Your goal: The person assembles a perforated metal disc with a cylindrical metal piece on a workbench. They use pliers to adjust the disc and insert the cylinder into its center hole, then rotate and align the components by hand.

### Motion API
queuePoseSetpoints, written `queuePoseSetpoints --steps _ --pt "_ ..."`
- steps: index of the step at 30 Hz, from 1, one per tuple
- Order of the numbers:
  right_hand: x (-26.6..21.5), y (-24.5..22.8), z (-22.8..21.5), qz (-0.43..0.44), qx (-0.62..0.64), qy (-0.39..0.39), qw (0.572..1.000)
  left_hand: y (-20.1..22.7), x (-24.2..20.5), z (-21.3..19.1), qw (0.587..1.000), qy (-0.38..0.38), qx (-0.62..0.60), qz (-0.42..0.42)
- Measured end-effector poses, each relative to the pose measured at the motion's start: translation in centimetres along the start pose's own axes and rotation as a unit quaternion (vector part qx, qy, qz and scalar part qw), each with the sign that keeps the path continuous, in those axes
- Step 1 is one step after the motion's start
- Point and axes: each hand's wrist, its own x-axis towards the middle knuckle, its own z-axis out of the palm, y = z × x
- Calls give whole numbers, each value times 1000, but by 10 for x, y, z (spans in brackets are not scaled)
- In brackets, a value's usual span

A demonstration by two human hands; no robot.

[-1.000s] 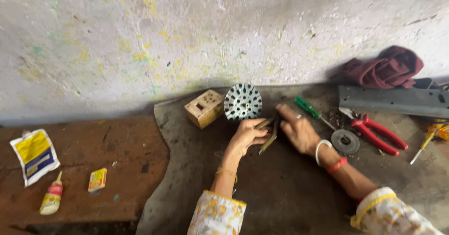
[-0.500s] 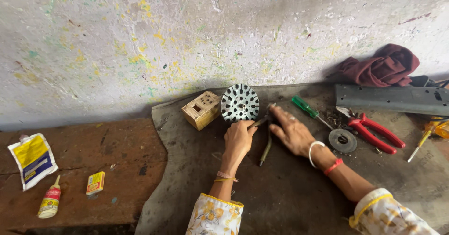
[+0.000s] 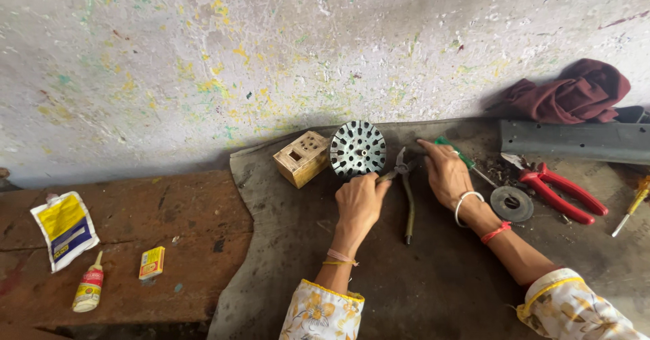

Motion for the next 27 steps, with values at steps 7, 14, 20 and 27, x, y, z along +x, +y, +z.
queuePoseSetpoints --steps 7,14,20,27 --pt "-3 15 2 -171 -133 68 974 30 -14 11 996 -5 79 36" --pt "-3 7 -12 -117 0 141 983 7 0 24 997 -67 41 6" --pt "-4 -4 -7 -134 -18 159 978 -4 2 11 998 -44 50 9" --pt "-4 11 9 -209 -27 81 974 3 1 12 996 -37 80 24"
